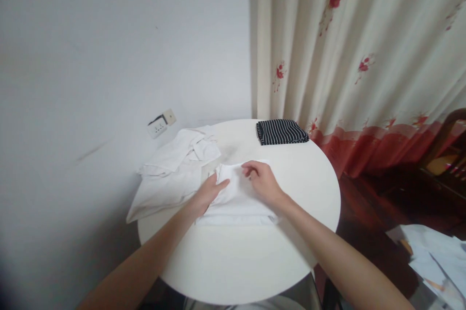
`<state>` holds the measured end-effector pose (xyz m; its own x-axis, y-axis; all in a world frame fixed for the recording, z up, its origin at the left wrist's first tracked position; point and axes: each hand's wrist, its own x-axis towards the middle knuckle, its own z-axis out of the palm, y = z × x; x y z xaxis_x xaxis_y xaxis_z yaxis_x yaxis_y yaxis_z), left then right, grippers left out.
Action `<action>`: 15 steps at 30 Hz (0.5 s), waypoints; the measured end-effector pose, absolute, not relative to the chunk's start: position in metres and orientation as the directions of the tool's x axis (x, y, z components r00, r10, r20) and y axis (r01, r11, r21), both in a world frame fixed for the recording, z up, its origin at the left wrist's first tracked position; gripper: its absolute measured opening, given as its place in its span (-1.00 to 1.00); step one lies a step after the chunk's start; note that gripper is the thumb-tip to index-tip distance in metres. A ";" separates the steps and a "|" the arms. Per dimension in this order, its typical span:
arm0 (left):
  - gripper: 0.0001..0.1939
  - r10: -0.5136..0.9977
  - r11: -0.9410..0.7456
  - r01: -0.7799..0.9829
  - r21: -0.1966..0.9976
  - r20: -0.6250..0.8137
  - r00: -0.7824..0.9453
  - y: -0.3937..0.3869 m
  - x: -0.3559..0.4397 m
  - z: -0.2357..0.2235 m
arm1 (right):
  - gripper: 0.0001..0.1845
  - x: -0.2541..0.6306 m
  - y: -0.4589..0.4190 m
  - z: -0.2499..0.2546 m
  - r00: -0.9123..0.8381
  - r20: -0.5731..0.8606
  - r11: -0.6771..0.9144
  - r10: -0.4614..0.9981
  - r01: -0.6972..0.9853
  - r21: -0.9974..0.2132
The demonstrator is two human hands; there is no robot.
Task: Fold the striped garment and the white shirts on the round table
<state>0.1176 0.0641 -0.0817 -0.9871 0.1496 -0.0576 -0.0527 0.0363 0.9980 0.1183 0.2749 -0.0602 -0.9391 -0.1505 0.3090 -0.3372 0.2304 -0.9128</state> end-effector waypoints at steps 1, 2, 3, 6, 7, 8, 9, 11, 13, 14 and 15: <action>-0.62 0.128 0.064 -0.057 0.996 -0.065 -0.990 0.063 0.116 -0.082 | -0.59 0.116 0.286 -0.065 -0.914 0.399 0.356 -0.075 -0.398 -0.846; -0.67 0.080 0.098 -0.059 0.993 -0.067 -0.995 0.062 0.114 -0.083 | -0.60 0.115 0.296 -0.070 -0.886 0.463 0.471 -0.033 -0.422 -0.775; -0.71 0.037 0.132 -0.058 0.990 -0.063 -0.997 0.061 0.112 -0.085 | -0.60 0.116 0.302 -0.076 -0.868 0.497 0.558 -0.024 -0.424 -0.713; -0.74 -0.016 0.165 -0.093 0.982 -0.092 -0.996 0.053 0.106 -0.087 | -0.53 0.123 0.307 -0.091 -0.879 0.469 0.675 -0.085 -0.397 -0.622; -0.74 -0.024 0.161 -0.113 0.980 -0.110 -0.994 0.051 0.105 -0.087 | -0.51 0.127 0.305 -0.095 -0.893 0.436 0.691 -0.112 -0.385 -0.611; -0.73 -0.036 0.159 -0.139 0.978 -0.135 -0.990 0.048 0.104 -0.087 | -0.50 0.130 0.302 -0.097 -0.906 0.400 0.704 -0.137 -0.373 -0.605; -0.73 -0.054 0.161 -0.171 0.972 -0.165 -0.985 0.045 0.104 -0.087 | -0.50 0.133 0.298 -0.098 -0.918 0.365 0.714 -0.156 -0.360 -0.600; -0.69 -0.098 0.173 -0.247 0.954 -0.233 -0.968 0.041 0.104 -0.087 | -0.49 0.137 0.291 -0.098 -0.934 0.307 0.734 -0.183 -0.338 -0.589; -0.65 -0.114 0.180 -0.312 0.933 -0.295 -0.948 0.037 0.103 -0.088 | -0.50 0.139 0.287 -0.097 -0.940 0.280 0.749 -0.193 -0.326 -0.578; -0.62 -0.110 0.180 -0.327 0.928 -0.311 -0.944 0.036 0.103 -0.089 | -0.50 0.141 0.286 -0.096 -0.942 0.279 0.751 -0.189 -0.321 -0.577; -0.61 -0.101 0.178 -0.331 0.927 -0.317 -0.943 0.035 0.102 -0.090 | -0.50 0.144 0.287 -0.095 -0.941 0.286 0.748 -0.183 -0.322 -0.581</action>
